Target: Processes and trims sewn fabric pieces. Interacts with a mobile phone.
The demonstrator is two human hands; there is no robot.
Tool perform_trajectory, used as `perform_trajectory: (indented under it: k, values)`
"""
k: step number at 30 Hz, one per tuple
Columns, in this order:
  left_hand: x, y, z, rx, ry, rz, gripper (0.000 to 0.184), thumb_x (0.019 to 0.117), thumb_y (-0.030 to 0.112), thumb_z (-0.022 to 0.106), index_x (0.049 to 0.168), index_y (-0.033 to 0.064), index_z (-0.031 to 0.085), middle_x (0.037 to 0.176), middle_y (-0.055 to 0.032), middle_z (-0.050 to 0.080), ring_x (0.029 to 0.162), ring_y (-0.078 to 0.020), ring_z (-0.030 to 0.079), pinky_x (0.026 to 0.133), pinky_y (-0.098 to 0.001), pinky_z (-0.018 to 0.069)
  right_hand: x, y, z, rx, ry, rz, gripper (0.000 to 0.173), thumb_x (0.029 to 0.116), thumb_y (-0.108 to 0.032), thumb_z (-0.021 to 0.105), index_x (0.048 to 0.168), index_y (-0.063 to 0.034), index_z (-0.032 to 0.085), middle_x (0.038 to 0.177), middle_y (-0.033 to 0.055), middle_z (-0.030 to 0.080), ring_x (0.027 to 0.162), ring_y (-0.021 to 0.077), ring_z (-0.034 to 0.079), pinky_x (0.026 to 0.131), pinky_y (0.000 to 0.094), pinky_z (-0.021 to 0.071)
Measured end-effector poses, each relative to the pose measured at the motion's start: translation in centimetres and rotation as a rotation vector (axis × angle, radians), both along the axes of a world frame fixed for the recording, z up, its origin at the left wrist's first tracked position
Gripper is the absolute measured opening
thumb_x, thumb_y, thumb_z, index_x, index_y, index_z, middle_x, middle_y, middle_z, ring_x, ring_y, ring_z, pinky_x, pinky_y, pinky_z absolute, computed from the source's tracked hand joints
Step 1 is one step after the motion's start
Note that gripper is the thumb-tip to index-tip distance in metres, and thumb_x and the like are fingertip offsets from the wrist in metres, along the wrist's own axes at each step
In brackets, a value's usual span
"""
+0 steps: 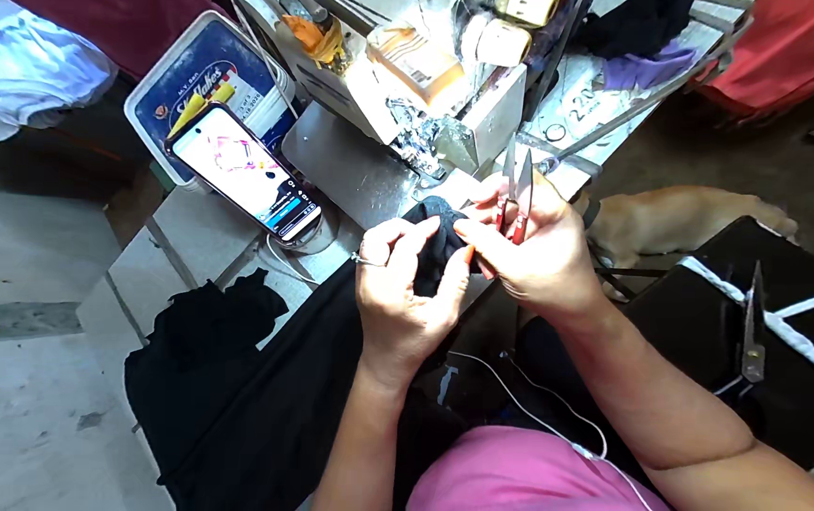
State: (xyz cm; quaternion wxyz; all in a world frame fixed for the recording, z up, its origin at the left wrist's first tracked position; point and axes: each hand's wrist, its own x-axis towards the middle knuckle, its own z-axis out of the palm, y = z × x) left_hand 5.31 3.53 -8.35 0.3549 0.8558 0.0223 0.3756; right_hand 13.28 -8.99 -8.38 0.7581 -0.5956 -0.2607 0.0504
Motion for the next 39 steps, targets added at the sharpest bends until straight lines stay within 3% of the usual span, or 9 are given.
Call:
perform_trajectory:
  k: [10,19,25,27,29,31,32,36,39]
  values:
    - [0.4,0.1,-0.8,-0.02,-0.058,0.018,0.015,0.098,0.007,0.065,0.095,-0.004,0.074,0.094,-0.0101,0.07,0.098,-0.0074,0.064,0.09,-0.0179,0.0487,-0.6,0.2,0.1,-0.007,-0.001,0.0,0.026,0.0886,0.007,0.063,0.111,-0.0051,0.057,0.087,-0.0079,0.061,0.061,-0.0065,0.054,0.053,0.0089,0.0496]
    - [0.0,-0.3,0.7,-0.338,0.113,-0.032,0.014,0.0992,0.001,0.055,0.094,-0.0039,0.067,0.083,0.0021,0.06,0.066,0.0072,0.054,0.06,-0.0079,0.047,-0.6,0.1,0.1,-0.039,-0.058,0.079,0.031,0.0862,0.004,0.065,0.115,0.0,0.054,0.093,-0.0055,0.061,0.063,-0.009,0.049,0.057,0.0059,0.0454]
    - [-0.2,-0.7,0.8,-0.687,0.134,-0.14,0.015,0.1028,-0.001,0.048,0.098,0.0064,0.061,0.082,0.0075,0.062,0.065,0.0026,0.059,0.06,-0.0146,0.0536,-0.6,0.2,0.1,-0.012,-0.037,0.087,0.03,0.0844,0.006,0.066,0.11,-0.0036,0.054,0.09,-0.0075,0.059,0.062,-0.0087,0.048,0.057,0.0059,0.0447]
    - [-0.2,-0.8,1.1,-0.737,0.14,-0.147,0.015,0.1032,-0.001,0.048,0.099,0.0071,0.061,0.084,0.0069,0.062,0.064,0.002,0.06,0.059,-0.0153,0.0545,-0.6,0.1,0.2,-0.02,-0.016,0.065,0.026,0.0887,0.004,0.064,0.111,-0.0038,0.053,0.089,-0.0074,0.059,0.062,-0.0084,0.047,0.056,0.006,0.0436]
    - [-0.2,-0.7,1.4,-0.758,0.153,-0.137,0.015,0.1028,-0.002,0.049,0.099,0.0068,0.061,0.086,0.006,0.063,0.061,0.0019,0.06,0.055,-0.0149,0.0547,-0.6,-0.4,0.2,-0.021,0.018,0.082,0.02,0.1021,-0.015,0.056,0.119,-0.005,0.051,0.092,-0.0091,0.057,0.06,-0.0088,0.047,0.054,0.007,0.0433]
    - [-0.2,-0.8,1.6,-0.795,0.174,-0.126,0.014,0.1028,-0.001,0.05,0.1,0.0068,0.062,0.087,0.005,0.065,0.064,0.0002,0.064,0.055,-0.0172,0.0577,-1.1,-1.0,0.3,0.02,0.07,0.115,0.042,0.1094,-0.042,0.042,0.128,-0.0066,0.052,0.09,-0.012,0.056,0.061,-0.008,0.046,0.054,0.0085,0.0418]
    - [-0.2,-0.9,1.6,-0.826,0.182,-0.123,0.015,0.1032,-0.001,0.05,0.1,0.0074,0.062,0.088,0.0046,0.065,0.067,-0.0012,0.066,0.058,-0.0192,0.0599,-1.5,-1.3,0.5,0.045,0.096,0.128,0.043,0.1096,-0.044,0.04,0.128,-0.0079,0.053,0.087,-0.013,0.055,0.062,-0.0075,0.046,0.054,0.0088,0.0417]
    - [0.0,-1.0,1.5,-0.878,0.166,-0.114,0.014,0.1043,0.001,0.049,0.102,0.0078,0.062,0.084,0.0046,0.067,0.069,-0.003,0.068,0.062,-0.0216,0.0613,-3.9,-2.0,1.3,0.174,0.425,0.386,0.018,0.1096,-0.025,0.045,0.117,-0.0138,0.057,0.074,-0.0122,0.055,0.057,-0.0062,0.05,0.052,0.009,0.0448]
    - [0.0,-0.9,1.1,-0.818,0.126,-0.119,0.015,0.103,0.0,0.051,0.102,0.0068,0.064,0.086,0.0051,0.067,0.075,-0.0015,0.066,0.069,-0.0194,0.0574,-4.4,-1.9,1.4,0.265,0.757,0.598,0.03,0.1106,-0.021,0.028,0.11,-0.0112,0.057,0.071,-0.0085,0.056,0.051,-0.005,0.05,0.047,0.0088,0.0438]
